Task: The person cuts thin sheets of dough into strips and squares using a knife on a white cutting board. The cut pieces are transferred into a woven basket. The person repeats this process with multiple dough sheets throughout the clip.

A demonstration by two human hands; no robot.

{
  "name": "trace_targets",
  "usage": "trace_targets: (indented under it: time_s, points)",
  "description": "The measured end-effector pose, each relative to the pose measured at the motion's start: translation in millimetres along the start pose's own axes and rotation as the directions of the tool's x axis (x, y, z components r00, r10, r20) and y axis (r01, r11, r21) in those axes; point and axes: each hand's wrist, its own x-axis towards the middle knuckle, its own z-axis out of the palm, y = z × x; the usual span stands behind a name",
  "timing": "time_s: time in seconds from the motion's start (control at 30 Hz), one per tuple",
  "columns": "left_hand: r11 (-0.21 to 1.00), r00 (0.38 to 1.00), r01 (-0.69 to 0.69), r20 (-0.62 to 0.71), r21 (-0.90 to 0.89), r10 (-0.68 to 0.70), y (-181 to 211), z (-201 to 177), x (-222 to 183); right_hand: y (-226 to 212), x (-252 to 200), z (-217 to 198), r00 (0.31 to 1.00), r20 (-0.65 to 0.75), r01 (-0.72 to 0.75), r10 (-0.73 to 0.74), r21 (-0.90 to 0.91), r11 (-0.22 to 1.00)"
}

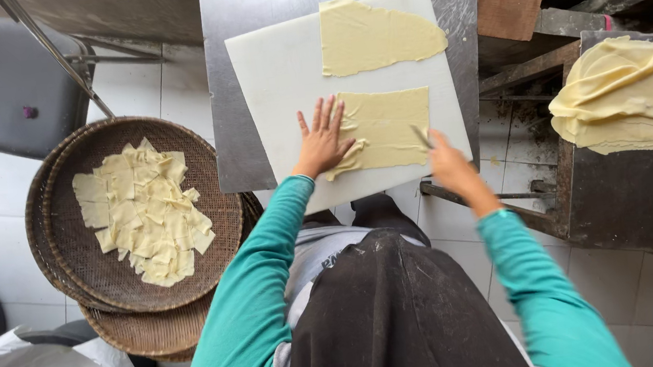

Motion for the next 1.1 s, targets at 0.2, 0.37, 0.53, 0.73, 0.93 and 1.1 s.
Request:
trace_targets:
  time_s: [0.2,0.37,0.53,0.73,0.93,1.1]
  points:
    - [0.993,0.991,0.109,-0.08,0.054,-0.105,18.5,58.1,15.5,-144.9,89.5,77.7,0.95,-0.255,0.198,-0.182,0.037,0.98]
    - [0.994,0.98,0.086,-0.183,0.07,-0.072,11.8,66.8,3.1,-132.9,-6.4,135.4,0.926,-0.334,0.153,-0.176,-0.093,0.984]
    - [0.99,0.989,0.101,-0.114,0.103,-0.089,19.5,49.1,11.4,-83.1,-112.5,167.1,0.974,-0.219,0.044,-0.055,-0.054,0.998]
    - [1.0,0.994,-0.01,-0.112,0.023,0.013,67.7,63.9,26.7,-79.0,41.8,67.8,0.891,-0.446,0.206,-0.088,0.223,0.953]
    - [0.996,0.99,-0.027,-0.133,0.082,0.038,75.6,83.3,33.4,-70.7,42.7,74.5,0.918,-0.388,0.119,-0.076,0.086,0.989]
    - [0.995,0.99,-0.032,-0.137,0.095,0.045,74.1,89.3,33.9,-32.8,-106.3,161.5,0.927,-0.374,-0.028,-0.019,-0.122,0.992]
